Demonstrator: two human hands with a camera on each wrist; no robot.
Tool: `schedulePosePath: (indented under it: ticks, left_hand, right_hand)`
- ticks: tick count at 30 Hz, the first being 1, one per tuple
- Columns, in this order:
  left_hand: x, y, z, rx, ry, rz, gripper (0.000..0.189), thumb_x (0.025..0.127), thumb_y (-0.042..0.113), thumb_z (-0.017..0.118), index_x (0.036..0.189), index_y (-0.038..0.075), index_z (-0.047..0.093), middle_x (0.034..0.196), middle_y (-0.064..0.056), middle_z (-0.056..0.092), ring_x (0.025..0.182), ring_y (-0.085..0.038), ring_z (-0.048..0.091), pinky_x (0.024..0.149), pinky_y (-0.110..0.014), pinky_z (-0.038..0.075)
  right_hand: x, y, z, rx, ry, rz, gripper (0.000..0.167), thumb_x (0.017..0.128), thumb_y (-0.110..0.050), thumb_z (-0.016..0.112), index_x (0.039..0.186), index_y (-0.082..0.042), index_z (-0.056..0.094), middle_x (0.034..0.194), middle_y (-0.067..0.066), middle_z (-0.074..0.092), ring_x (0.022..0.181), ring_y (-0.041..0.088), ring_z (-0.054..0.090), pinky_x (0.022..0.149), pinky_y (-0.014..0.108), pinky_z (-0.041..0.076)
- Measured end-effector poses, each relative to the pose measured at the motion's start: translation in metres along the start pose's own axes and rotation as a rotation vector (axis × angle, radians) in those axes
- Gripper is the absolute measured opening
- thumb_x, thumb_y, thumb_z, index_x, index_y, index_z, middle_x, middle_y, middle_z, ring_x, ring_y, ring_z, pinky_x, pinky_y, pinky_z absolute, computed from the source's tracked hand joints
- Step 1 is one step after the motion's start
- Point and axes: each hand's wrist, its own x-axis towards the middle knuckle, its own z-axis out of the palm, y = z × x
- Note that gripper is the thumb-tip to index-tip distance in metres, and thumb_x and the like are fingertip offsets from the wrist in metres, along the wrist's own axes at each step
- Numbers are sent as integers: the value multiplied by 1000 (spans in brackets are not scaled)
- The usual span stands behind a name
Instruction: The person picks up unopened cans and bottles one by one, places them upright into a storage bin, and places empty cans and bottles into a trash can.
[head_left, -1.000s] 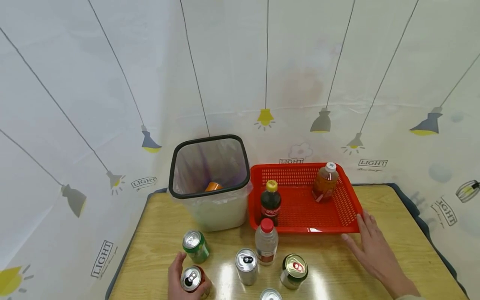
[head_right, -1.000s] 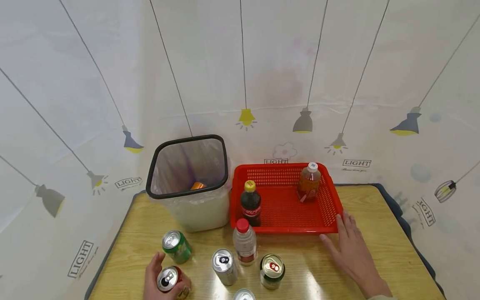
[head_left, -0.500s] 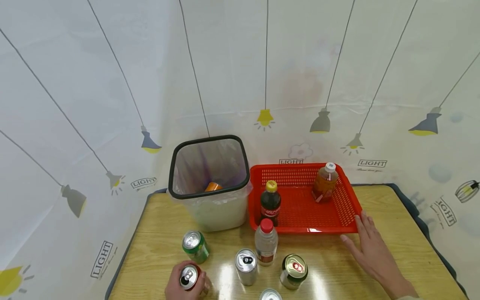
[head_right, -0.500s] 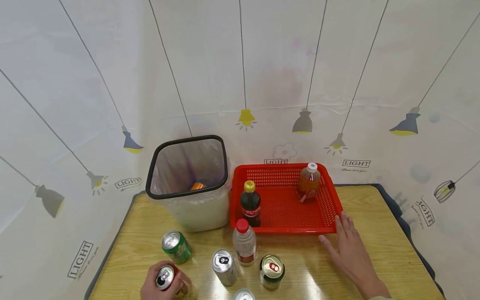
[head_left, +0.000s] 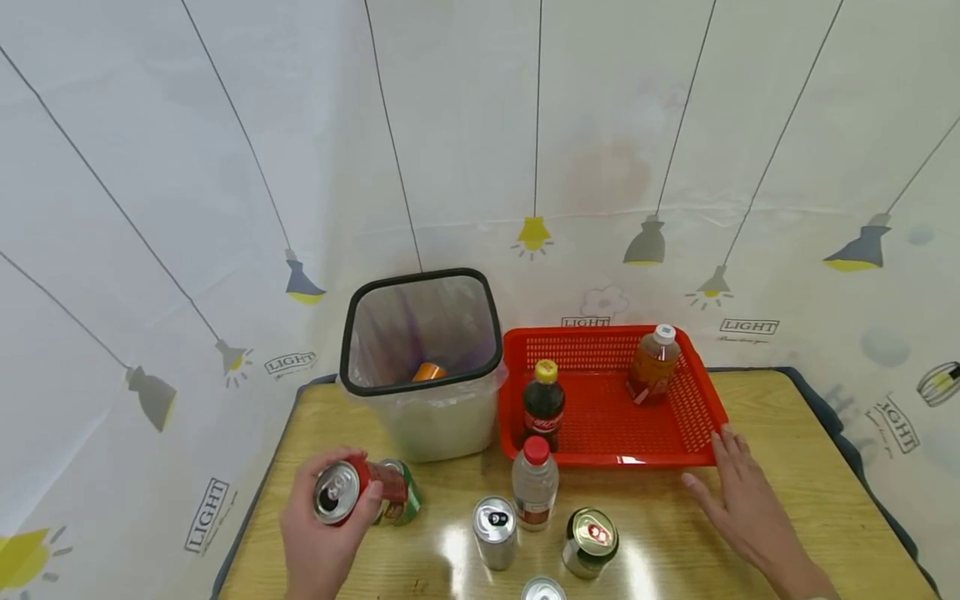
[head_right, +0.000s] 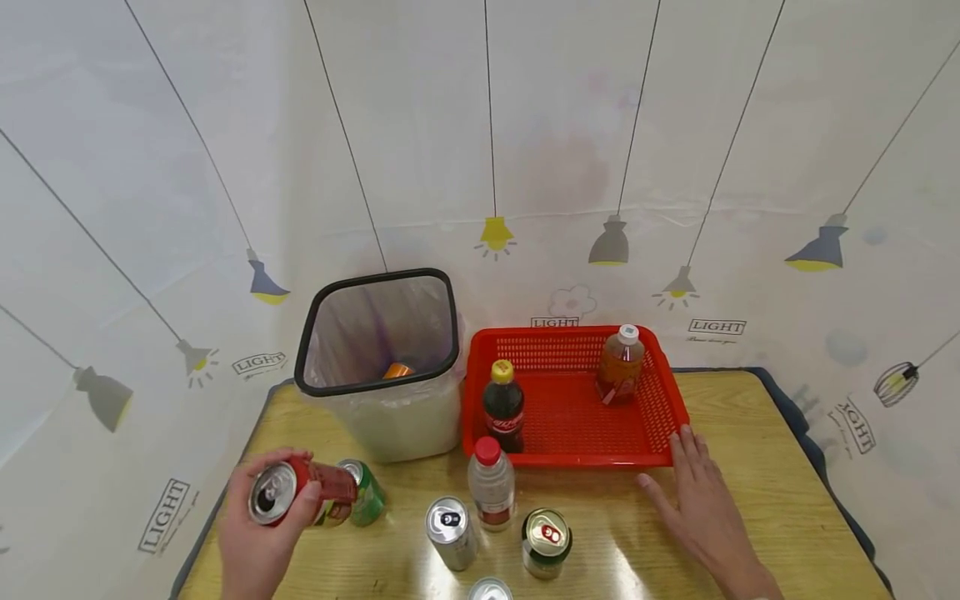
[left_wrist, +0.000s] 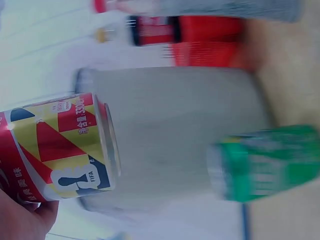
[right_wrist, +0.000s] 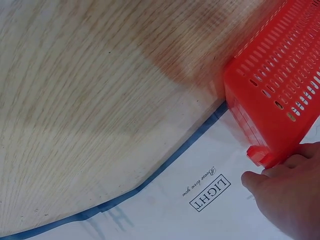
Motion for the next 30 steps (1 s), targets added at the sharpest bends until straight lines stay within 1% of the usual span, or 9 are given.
schedulePosePath:
  ticks: [3,6,8,11,15,18,21,26,30]
  left_hand:
    - [27,13,2,-87,-27,113,52,72,-14,81,120,-6,64,111,-10,72,103,-10,67,86,-15,51]
    - [52,24,7,-135,-36,199,52,73,-12,80,121,-8,62,113,-12,71,105,-13,67,87,-17,52]
    - [67,33,11,-162,-44,229,51,75,-10,79,123,-9,61,115,-13,71,106,-16,66,88,-19,52]
    - [89,43,21,-183,-52,231,47,80,-6,77,124,-6,61,117,-13,70,105,-17,66,86,-21,53]
    - [117,46,40,-174,-56,173,41,86,4,77,124,-1,63,117,-9,70,100,-16,65,81,-21,53]
    - [136,41,54,-134,-75,96,39,89,13,79,123,4,63,116,-7,70,98,-14,65,79,-21,54]
    - [151,34,66,-82,-112,24,42,89,21,81,124,7,63,114,-6,71,99,-15,67,80,-27,56]
    - [168,23,84,65,-188,-40,50,88,32,82,126,7,61,117,-11,68,105,-25,66,87,-44,58]
    - [173,13,92,205,-258,-84,54,88,36,82,127,6,59,119,-15,65,108,-31,63,91,-50,55]
  right_hand:
    - [1,2,0,-6,-2,3,91,108,-52,46,159,14,10,167,32,-3,154,52,-1,120,68,7]
    - [1,3,1,-6,-3,5,91,107,-51,48,159,15,10,167,33,-1,154,52,-1,121,68,8]
    - [1,3,1,-3,-6,6,92,107,-51,49,159,15,11,167,33,0,154,52,0,121,68,8]
    - [2,3,1,-5,-11,7,92,107,-51,47,159,15,10,167,34,-1,154,52,-2,121,68,7]
    - [2,3,0,-2,-8,9,91,108,-51,47,159,15,9,166,34,-1,153,53,-2,120,69,8]
    - [1,2,-1,2,-5,8,91,108,-50,48,159,14,9,167,34,0,153,53,-1,120,68,7]
    - [0,2,-2,-1,-9,7,91,108,-51,47,159,14,9,166,35,0,153,53,-1,121,67,6]
    - [-1,2,-3,-2,-12,12,92,108,-54,44,159,15,9,166,36,-1,153,53,-2,122,66,3]
    - [-2,1,-5,-4,-13,13,93,108,-54,45,158,15,9,165,37,0,153,53,-2,121,66,4]
